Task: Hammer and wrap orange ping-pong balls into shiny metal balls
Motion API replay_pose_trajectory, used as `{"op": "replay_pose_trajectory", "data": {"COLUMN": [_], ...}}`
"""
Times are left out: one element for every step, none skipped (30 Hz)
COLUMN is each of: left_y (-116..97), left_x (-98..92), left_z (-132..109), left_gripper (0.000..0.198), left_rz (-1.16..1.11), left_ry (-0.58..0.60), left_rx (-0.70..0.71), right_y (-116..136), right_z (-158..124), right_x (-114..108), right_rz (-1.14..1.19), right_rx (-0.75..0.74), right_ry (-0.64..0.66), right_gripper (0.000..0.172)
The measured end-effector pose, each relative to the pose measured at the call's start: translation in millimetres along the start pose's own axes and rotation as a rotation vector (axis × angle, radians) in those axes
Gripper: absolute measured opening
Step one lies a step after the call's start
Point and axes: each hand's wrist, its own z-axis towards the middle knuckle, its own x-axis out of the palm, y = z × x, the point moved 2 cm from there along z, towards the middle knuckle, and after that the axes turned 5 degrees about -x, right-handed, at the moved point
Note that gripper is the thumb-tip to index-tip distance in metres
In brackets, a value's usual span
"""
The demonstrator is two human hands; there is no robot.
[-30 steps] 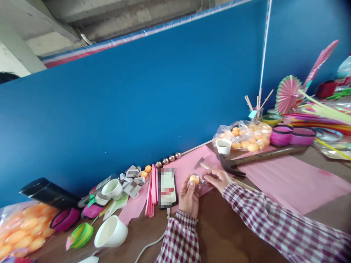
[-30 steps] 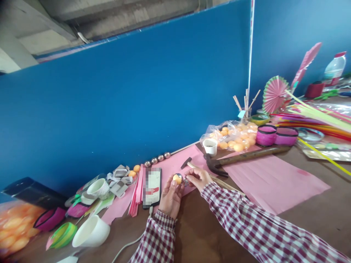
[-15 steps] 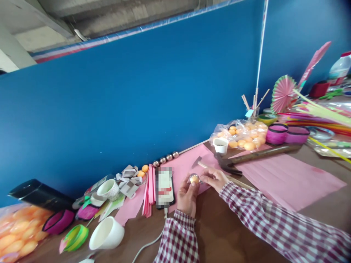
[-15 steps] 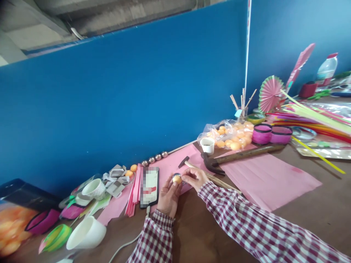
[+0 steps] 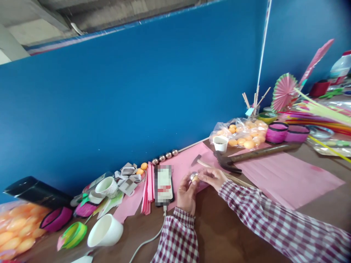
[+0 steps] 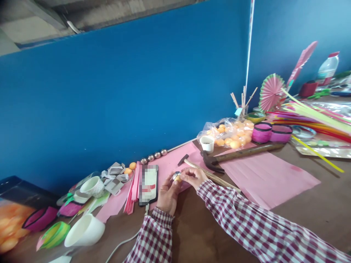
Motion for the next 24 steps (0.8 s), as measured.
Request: {"op": "replay_pose_trajectory", "data": {"left_y": [0.2, 0.3, 0.2, 0.0, -0.1, -0.2, -0.2, -0.1, 0.0, 0.1, 0.2, 0.2, 0.2, 0.1, 0.0, -0.1, -0.2, -0.3, -0.3, -0.2, -0.2, -0.2, -0.2, -0.2], "left_x": [0.0, 0.2, 0.4, 0.7, 0.9, 1.0, 0.9, 0.7, 0.5, 0.4, 0.4, 0.5, 0.7, 0.9, 1.1, 1.4, 1.5, 1.6, 1.7, 1.6, 1.5, 1.5, 1.5, 1.6], "left_z": [0.0, -0.1, -0.3, -0.4, -0.5, -0.5, -0.5, -0.3, -0.2, -0.1, -0.1, -0.1, -0.2, -0.3, -0.4, -0.5, -0.6, -0.7, -0.7, -0.7, -0.7, -0.7, -0.7, -0.7], "left_gripper": [0.043, 0.042, 0.042, 0.043, 0.043, 0.044, 0.044, 0.044, 0.044, 0.044, 0.044, 0.044, 0.044, 0.044, 0.044, 0.044, 0.043, 0.043, 0.043, 0.043, 0.043, 0.043, 0.043, 0.043], "left_rz": [-0.001, -0.001, -0.002, -0.002, -0.001, 0.000, 0.001, 0.003, 0.006, 0.009, 0.011, 0.012, 0.013, 0.014, 0.016, 0.017, 0.019, 0.018, 0.017, 0.015, 0.015, 0.017, 0.021, 0.022], "left_ry": [-0.005, -0.009, -0.013, -0.015, -0.016, -0.017, -0.019, -0.020, -0.019, -0.018, -0.017, -0.017, -0.019, -0.023, -0.029, -0.033, -0.035, -0.034, -0.031, -0.028, -0.027, -0.027, -0.025, -0.023], "left_rx": [-0.004, -0.008, -0.010, -0.010, -0.009, -0.009, -0.007, -0.007, -0.006, -0.005, -0.002, 0.001, 0.003, 0.004, 0.004, 0.003, 0.002, 0.002, 0.001, 0.001, 0.002, 0.002, 0.001, 0.002], "right_y": [0.6, 1.2, 1.7, 2.0, 2.1, 1.9, 1.5, 1.1, 0.7, 0.5, 0.4, 0.7, 1.0, 1.5, 2.0, 2.4, 2.7, 2.7, 2.6, 2.3, 1.9, 1.5, 1.3, 1.3], "right_z": [-0.2, -0.5, -0.6, -0.7, -0.6, -0.4, -0.2, 0.1, 0.3, 0.4, 0.5, 0.3, 0.2, -0.1, -0.4, -0.6, -0.8, -0.9, -0.9, -0.9, -0.8, -0.6, -0.5, -0.4], "right_x": [0.4, 0.9, 1.4, 1.8, 2.0, 2.1, 2.0, 1.8, 1.5, 1.2, 0.9, 0.6, 0.4, 0.3, 0.3, 0.4, 0.4, 0.4, 0.3, 0.2, 0.1, -0.1, -0.1, -0.1], "right_rz": [0.014, 0.029, 0.043, 0.052, 0.055, 0.051, 0.044, 0.039, 0.033, 0.021, 0.009, -0.001, -0.009, -0.014, -0.014, -0.010, -0.006, -0.005, -0.007, -0.011, -0.016, -0.022, -0.028, -0.033], "right_rx": [0.007, 0.015, 0.023, 0.026, 0.027, 0.025, 0.021, 0.018, 0.015, 0.012, 0.009, 0.007, 0.006, 0.006, 0.007, 0.008, 0.009, 0.009, 0.007, 0.006, 0.005, 0.002, -0.002, -0.008], "right_ry": [0.007, 0.016, 0.024, 0.030, 0.033, 0.036, 0.037, 0.038, 0.038, 0.038, 0.038, 0.036, 0.035, 0.034, 0.034, 0.035, 0.036, 0.036, 0.036, 0.034, 0.034, 0.034, 0.036, 0.038], "right_gripper": [0.029, 0.029, 0.029, 0.030, 0.030, 0.030, 0.031, 0.031, 0.031, 0.032, 0.032, 0.031, 0.031, 0.031, 0.031, 0.030, 0.030, 0.030, 0.030, 0.030, 0.030, 0.030, 0.030, 0.030]}}
